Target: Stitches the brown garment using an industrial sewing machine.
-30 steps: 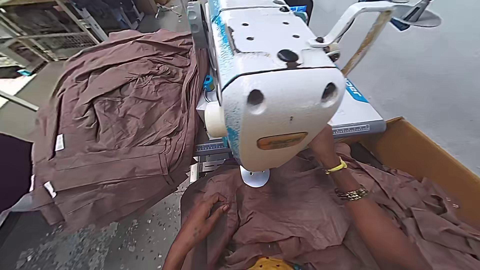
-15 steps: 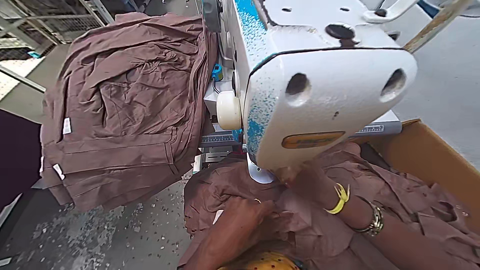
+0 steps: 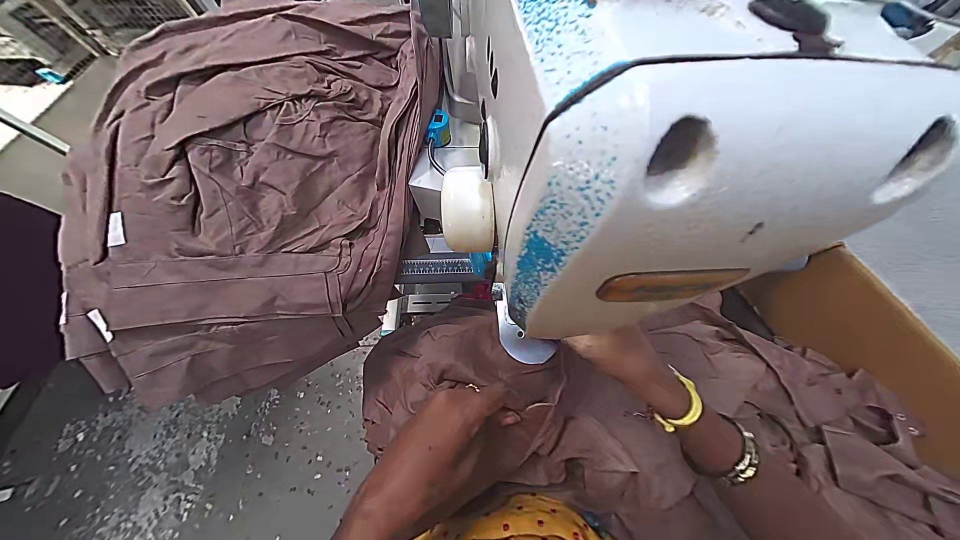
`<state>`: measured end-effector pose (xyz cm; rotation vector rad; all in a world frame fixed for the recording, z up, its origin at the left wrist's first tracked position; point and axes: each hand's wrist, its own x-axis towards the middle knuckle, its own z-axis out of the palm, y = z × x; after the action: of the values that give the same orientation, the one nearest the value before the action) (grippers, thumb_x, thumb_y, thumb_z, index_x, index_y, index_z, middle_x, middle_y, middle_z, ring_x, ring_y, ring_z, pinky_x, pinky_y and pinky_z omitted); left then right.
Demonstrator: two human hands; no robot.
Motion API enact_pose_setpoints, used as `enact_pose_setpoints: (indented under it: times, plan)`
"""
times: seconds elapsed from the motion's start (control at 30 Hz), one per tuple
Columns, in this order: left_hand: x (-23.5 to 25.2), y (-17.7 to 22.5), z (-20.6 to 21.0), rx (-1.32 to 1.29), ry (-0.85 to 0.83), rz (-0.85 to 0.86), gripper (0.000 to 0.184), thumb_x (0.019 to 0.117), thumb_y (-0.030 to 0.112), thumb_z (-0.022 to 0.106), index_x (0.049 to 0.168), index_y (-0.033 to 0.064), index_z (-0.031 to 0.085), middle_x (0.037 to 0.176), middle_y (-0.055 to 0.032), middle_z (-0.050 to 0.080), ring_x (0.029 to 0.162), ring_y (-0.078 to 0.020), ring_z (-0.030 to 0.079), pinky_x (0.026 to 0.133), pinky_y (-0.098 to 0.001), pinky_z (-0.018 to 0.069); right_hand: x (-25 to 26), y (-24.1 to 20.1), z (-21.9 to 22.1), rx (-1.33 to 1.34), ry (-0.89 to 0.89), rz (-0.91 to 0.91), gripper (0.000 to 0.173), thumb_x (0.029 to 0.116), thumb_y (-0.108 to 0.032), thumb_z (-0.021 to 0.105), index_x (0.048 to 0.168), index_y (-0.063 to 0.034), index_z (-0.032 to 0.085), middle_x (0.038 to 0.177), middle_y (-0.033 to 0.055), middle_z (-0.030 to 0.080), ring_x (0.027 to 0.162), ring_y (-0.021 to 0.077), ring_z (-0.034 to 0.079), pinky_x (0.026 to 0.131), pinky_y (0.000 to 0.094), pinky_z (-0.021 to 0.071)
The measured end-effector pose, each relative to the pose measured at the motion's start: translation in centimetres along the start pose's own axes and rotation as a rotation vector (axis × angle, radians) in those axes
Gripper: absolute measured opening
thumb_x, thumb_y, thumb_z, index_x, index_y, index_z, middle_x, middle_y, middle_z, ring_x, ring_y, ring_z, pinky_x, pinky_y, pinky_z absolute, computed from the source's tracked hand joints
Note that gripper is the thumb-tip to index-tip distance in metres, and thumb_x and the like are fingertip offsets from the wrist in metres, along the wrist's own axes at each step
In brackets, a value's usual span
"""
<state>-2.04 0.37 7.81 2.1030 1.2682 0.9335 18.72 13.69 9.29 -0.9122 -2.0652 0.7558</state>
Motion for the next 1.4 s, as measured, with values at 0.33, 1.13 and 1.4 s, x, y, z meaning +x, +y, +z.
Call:
enact_pose_setpoints:
  times: [0.33, 1.13, 1.4]
  plan:
    - [2.3, -0.3, 0.5, -0.167, 0.079, 0.016, 0.022, 0.1029, 0.026, 0.061, 0.103, 0.0071, 0.072, 0.087, -0.0012, 0.073, 0.078, 0.0015, 0.066, 0.072, -0.0132, 0.0521, 0.7, -0.1, 1.7, 0.173, 0.045, 0.199, 0.028, 0.0795, -0.022, 0.082, 0.087, -0.0039, 0.062, 0.076, -0.0064, 0.059, 0.07, -0.007, 0.053, 0.068, 0.0117, 0.0457]
    - [5.9, -1.4, 1.8, -0.457, 0.47, -0.471, 0.022, 0.099, 0.015, 0.058, 0.116, 0.0017, 0.054, 0.103, -0.0007, 0.065, 0.094, -0.0003, 0.064, 0.084, -0.0176, 0.0539, 1.5, 5.0, -5.4, -0.481, 0.132, 0.158, 0.022, 0.0987, -0.016, 0.063, 0.099, 0.0018, 0.076, 0.092, 0.0204, 0.071, 0.087, 0.0378, 0.071, 0.075, 0.0567, 0.0554]
    - [5.8, -1.7, 1.8, -0.48, 0.483, -0.471, 0.03, 0.0979, 0.015, 0.058, 0.123, -0.0004, 0.052, 0.108, -0.0031, 0.064, 0.097, -0.0019, 0.064, 0.087, -0.0182, 0.0543, 4.3, 9.3, -5.0, -0.808, 0.1, -0.07, 0.028, 0.0943, -0.022, 0.072, 0.107, 0.003, 0.075, 0.1, 0.0241, 0.068, 0.097, 0.044, 0.066, 0.077, 0.0559, 0.0519]
